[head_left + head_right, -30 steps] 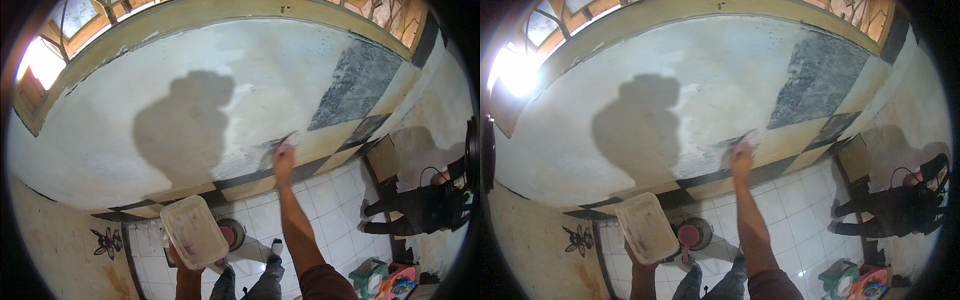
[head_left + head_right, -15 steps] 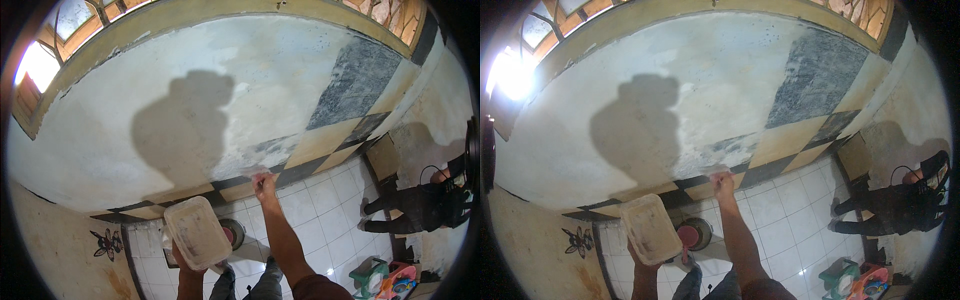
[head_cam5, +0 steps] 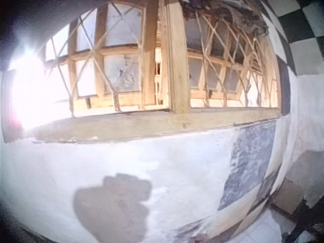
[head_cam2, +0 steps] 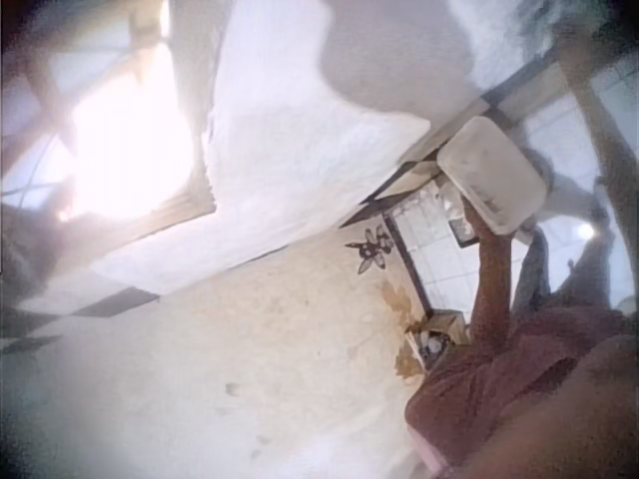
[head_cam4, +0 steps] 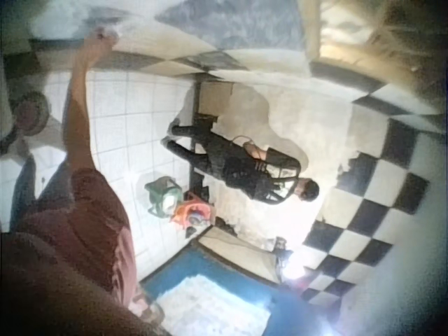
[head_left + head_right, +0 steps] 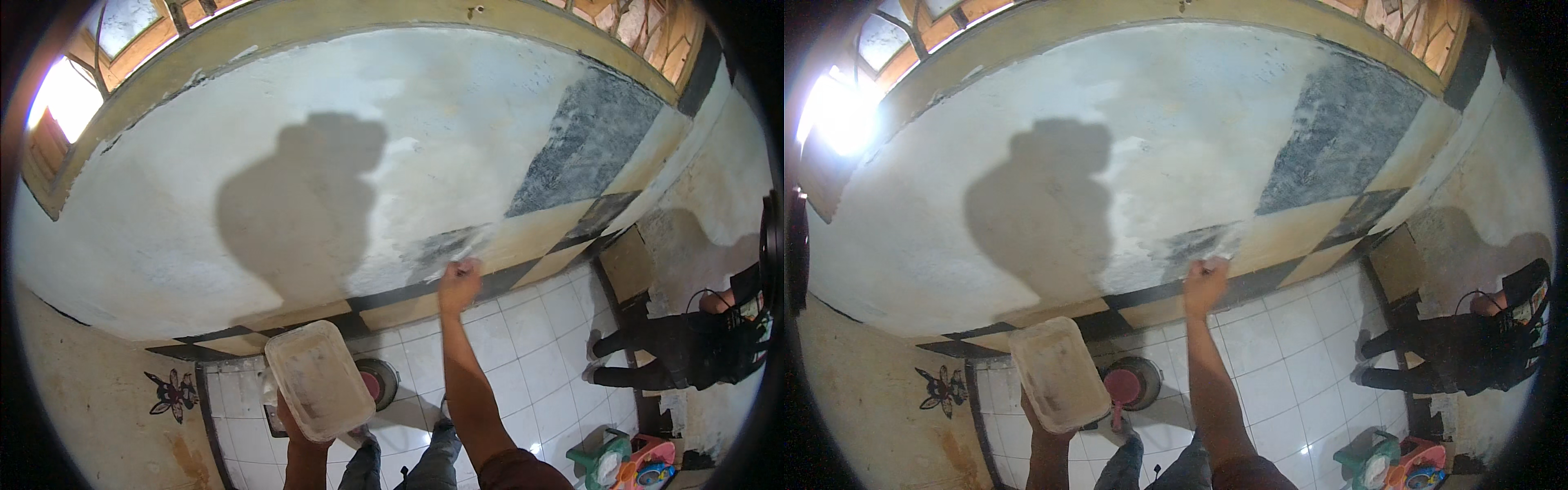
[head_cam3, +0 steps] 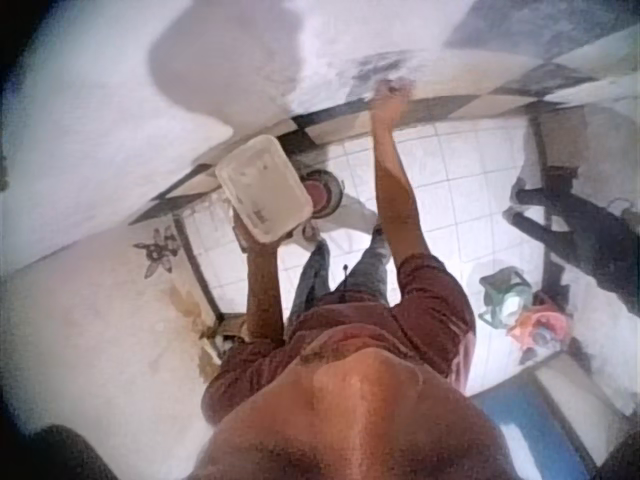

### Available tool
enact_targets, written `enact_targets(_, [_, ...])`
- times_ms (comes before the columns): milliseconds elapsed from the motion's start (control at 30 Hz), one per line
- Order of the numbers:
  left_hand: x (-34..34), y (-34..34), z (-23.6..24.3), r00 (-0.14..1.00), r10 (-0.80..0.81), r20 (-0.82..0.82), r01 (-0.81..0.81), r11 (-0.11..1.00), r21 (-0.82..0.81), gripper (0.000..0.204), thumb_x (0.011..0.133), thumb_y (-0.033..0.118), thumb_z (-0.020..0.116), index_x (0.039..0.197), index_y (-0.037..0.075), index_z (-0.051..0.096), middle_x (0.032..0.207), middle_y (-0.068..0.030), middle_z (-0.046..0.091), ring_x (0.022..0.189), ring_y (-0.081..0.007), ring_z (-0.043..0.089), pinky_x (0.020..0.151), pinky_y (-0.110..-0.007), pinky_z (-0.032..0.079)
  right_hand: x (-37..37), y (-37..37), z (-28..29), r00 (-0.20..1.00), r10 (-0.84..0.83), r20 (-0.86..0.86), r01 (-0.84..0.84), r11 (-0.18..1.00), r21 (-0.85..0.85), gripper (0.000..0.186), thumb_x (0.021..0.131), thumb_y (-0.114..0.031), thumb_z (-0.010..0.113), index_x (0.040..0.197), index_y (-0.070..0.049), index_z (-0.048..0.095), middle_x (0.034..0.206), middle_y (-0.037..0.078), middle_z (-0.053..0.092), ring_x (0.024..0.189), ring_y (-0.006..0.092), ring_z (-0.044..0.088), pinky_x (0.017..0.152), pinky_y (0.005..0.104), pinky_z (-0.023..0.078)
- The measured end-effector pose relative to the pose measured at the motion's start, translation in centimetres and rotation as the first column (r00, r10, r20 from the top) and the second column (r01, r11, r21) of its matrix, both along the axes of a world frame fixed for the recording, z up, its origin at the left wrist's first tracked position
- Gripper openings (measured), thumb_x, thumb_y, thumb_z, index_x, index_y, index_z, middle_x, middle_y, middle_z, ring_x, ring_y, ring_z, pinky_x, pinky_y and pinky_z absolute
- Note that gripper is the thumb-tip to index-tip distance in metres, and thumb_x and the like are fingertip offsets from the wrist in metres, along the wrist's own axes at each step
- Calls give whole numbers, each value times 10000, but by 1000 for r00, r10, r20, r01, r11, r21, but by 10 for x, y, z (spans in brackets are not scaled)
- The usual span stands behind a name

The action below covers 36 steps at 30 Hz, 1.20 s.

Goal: The person applies white plaster to a wall using a red trowel, taking the plaster from a plastic container held in their other hand.

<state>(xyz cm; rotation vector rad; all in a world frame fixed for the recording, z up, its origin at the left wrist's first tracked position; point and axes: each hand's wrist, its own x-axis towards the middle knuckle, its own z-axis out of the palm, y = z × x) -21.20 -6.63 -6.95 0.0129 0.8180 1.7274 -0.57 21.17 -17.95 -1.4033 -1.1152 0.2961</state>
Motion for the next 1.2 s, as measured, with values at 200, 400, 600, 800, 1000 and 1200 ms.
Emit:
enact_targets(200, [11,8,7,983,-15,-184,12,1000,-19,573,955,509,397,1361,105,429,1237,-104,579,1058,-286,630,854,-473,558,-73,-26,0,890,248,383,-310,944,110,138,786,-85,632,848,-28,523,747,166,529,653,321,554,625,377,473])
enact_targets(400, [-4,-5,-6,614,-40,-788,41,999,-18,569,952,507,409,1352,105,444,1229,-95,587,1045,-289,639,849,-496,560,49,-7,-6,988,36,151,-47,997,68,158,748,-85,601,776,-35,454,692,149,488,627,338,508,610,423,426])
enact_targets(600, [-3,1,-4,998,-5,-61,6,1000,22,542,959,495,402,1346,119,458,1228,-94,590,1041,-298,638,849,-502,559,108,54,-11,961,41,273,-45,999,8,129,782,-86,611,826,-18,511,742,158,548,688,331,562,660,408,467])
enact_targets(800, [0,1,-4,989,-8,-147,8,1000,2,543,959,496,404,1344,119,464,1236,-97,586,1050,-300,634,836,-500,563,-88,-27,-32,818,448,362,-517,848,117,161,761,-105,631,903,-45,581,862,164,598,834,391,598,730,440,495])
enact_targets(1000, [-8,7,1,963,-34,-269,49,998,49,564,958,506,401,1348,101,448,1242,-104,571,1062,-297,622,825,-477,572,-72,-66,-72,878,474,-65,-468,879,87,121,777,-46,613,873,-27,543,715,66,524,661,193,566,589,331,467])
enact_targets(1200, [-42,-1,-22,987,-158,38,152,980,131,603,948,520,440,1379,100,397,1269,-96,537,1094,-294,594,869,-490,548,-40,-10,-19,998,-15,63,27,982,-187,117,820,-108,597,857,-13,541,790,176,578,722,347,586,668,405,474])
